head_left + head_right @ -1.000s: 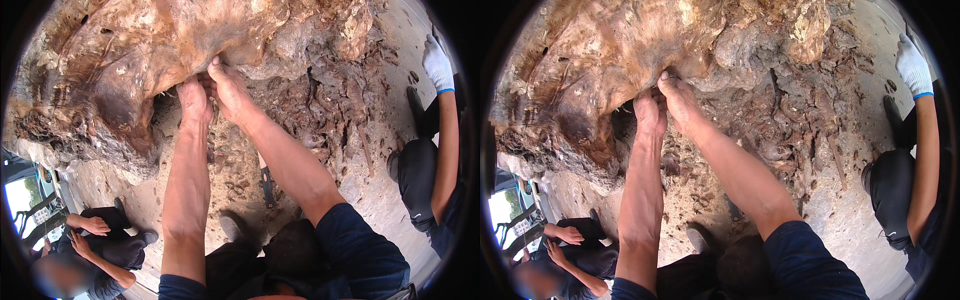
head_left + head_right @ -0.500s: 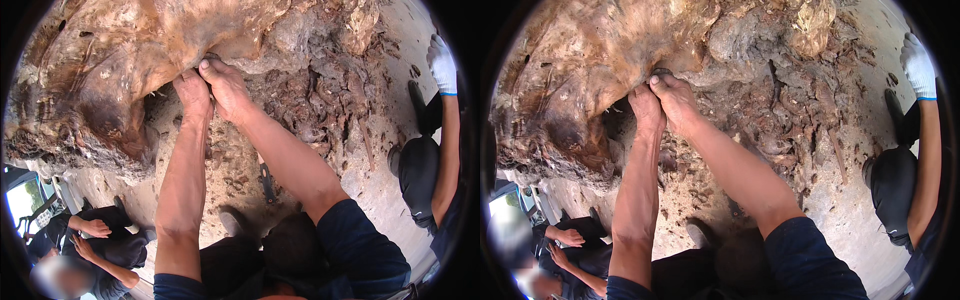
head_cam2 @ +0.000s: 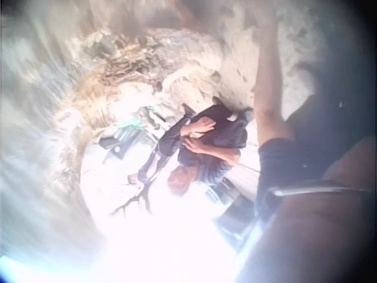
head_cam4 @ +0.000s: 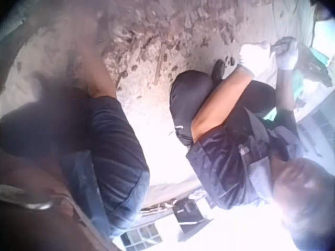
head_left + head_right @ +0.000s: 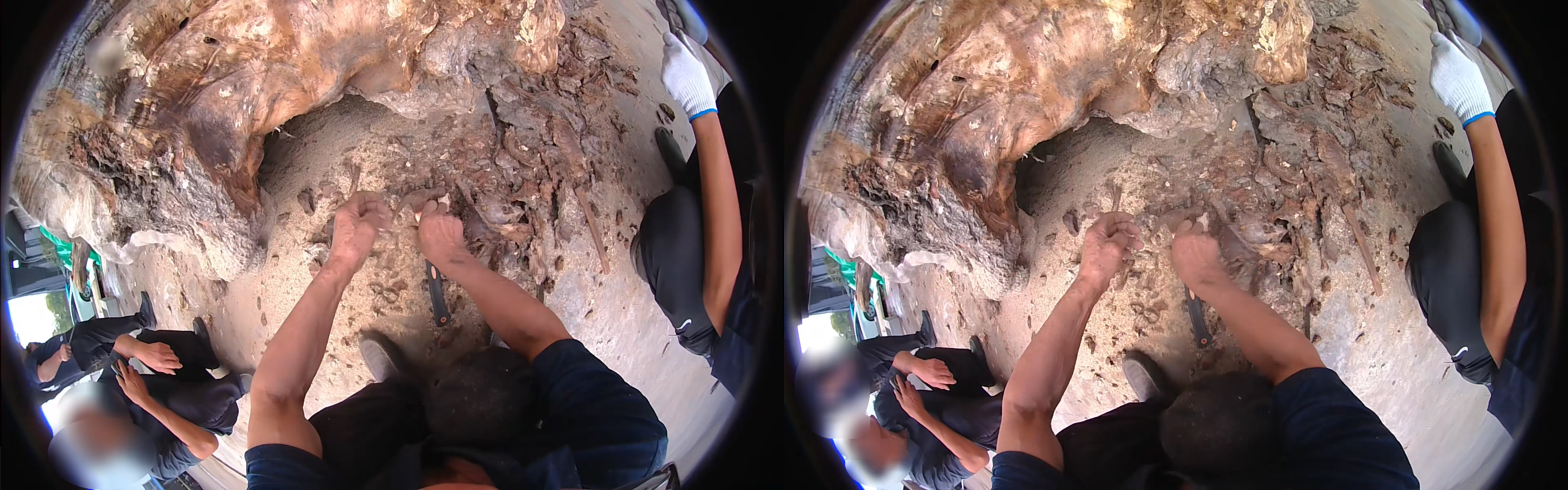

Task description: The person uses a chisel and hammer to chip away at a large log, removing bark and wood debris. Another person assists by using a crowbar to pry sections of the log.

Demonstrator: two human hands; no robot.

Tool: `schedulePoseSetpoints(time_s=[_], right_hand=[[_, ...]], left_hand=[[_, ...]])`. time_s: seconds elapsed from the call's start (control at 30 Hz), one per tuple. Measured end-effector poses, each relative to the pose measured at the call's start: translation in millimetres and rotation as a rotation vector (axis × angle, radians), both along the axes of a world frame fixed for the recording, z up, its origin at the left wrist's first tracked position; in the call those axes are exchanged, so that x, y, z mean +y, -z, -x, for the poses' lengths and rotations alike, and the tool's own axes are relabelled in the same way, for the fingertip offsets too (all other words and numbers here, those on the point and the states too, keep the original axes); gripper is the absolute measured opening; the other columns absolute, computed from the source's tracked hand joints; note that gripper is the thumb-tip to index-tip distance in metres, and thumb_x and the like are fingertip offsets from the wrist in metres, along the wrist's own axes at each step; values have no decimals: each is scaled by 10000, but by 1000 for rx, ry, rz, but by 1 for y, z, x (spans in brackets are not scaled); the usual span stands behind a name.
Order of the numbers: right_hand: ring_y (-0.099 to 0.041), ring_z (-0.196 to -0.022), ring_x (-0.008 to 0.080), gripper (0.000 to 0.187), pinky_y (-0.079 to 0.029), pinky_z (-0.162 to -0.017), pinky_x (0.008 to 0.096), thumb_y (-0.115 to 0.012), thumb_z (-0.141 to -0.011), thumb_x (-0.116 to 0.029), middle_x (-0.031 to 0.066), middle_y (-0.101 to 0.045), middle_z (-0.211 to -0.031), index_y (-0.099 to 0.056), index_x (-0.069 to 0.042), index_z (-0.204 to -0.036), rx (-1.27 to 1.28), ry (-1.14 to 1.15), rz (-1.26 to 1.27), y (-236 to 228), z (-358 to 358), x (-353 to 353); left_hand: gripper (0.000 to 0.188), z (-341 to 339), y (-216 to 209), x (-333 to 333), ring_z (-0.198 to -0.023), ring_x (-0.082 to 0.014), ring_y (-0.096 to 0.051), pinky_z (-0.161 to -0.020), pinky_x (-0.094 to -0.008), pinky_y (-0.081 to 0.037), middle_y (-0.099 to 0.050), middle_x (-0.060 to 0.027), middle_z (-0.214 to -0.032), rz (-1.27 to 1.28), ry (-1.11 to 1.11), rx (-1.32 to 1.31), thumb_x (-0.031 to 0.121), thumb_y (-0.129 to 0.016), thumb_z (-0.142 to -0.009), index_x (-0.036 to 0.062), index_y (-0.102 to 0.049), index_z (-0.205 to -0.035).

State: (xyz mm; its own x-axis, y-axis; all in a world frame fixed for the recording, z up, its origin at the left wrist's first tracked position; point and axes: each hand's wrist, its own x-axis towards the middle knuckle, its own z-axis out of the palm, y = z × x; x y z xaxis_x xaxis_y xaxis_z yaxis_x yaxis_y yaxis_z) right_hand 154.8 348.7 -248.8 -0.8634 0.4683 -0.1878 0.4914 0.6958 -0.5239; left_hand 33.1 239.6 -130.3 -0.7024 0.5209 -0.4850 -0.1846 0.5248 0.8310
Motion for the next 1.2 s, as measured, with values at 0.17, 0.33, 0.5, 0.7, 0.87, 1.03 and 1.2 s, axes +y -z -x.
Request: schedulePoseSetpoints(time_s=[0.17, 0.33, 0.5, 0.7, 0.87, 1.03, 1.2], right_hand=[[-750, -785, 334, 423, -596, -655, 422, -654, -868, -201, 286, -710, -910, -567, 125, -1123, -211, 91, 159, 27, -6, -15], [-677, -625, 239, 248, -529, -546, 379, -699, -870, -150, 169, -690, -787, -644, 19, -1043, -141, 423, 1135, 44, -8, 9], [-571, -530, 153, 137, -466, -466, 313, -730, -931, -146, 30, -589, -675, -629, -54, -941, 1, 671, 1539, -20, -9, 4], [-563, -627, 114, 166, -476, -546, 284, -708, -981, -199, 2, -573, -730, -594, -84, -1018, 319, 565, 1497, -68, 8, -11], [-581, -698, 140, 218, -473, -610, 298, -655, -1020, -271, 22, -561, -771, -582, -69, -1053, 585, 437, 1555, -86, 17, -20], [-651, -883, 180, 497, -518, -757, 328, -588, -1041, -408, 93, -692, -990, -549, 3, -1318, 673, 276, 1313, -116, 5, -12], [-666, -857, 165, 572, -533, -683, 296, -660, -989, -407, 96, -686, -989, -531, 5, -1365, 736, 350, 1118, -116, -20, 40]], left_hand=[[328, -32, -34, -33, -818, -142, -684, -742, -317, -556, -695, -102, -965, 192, 350, 355, -7, -533, -953, -19, -591, -1275], [309, -23, -26, -50, -809, -190, -691, -777, -341, -559, -705, -140, -960, 76, 214, 399, 77, -562, -1003, -16, -602, -1295], [483, -55, 19, -58, -991, -261, -704, -879, -396, -551, -706, -188, -1164, 250, 383, 57, 276, -630, -998, -51, -550, -1345], [606, -88, 32, -56, -1071, -288, -652, -970, -410, -509, -670, -193, -1137, -18, 424, -213, 324, -745, -902, -38, -484, -1312], [279, -86, 47, -46, -761, -226, -633, -708, -393, -518, -622, -128, -786, -129, 152, -64, 164, -719, -802, -8, -580, -972], [156, -87, 27, -69, -592, -223, -603, -599, -421, -482, -584, -127, -635, -214, -23, 97, 100, -664, -760, -20, -574, -802], [107, -55, 33, -71, -631, -247, -627, -612, -441, -495, -612, -152, -674, -213, 172, 138, 63, -654, -752, -25, -610, -793]])
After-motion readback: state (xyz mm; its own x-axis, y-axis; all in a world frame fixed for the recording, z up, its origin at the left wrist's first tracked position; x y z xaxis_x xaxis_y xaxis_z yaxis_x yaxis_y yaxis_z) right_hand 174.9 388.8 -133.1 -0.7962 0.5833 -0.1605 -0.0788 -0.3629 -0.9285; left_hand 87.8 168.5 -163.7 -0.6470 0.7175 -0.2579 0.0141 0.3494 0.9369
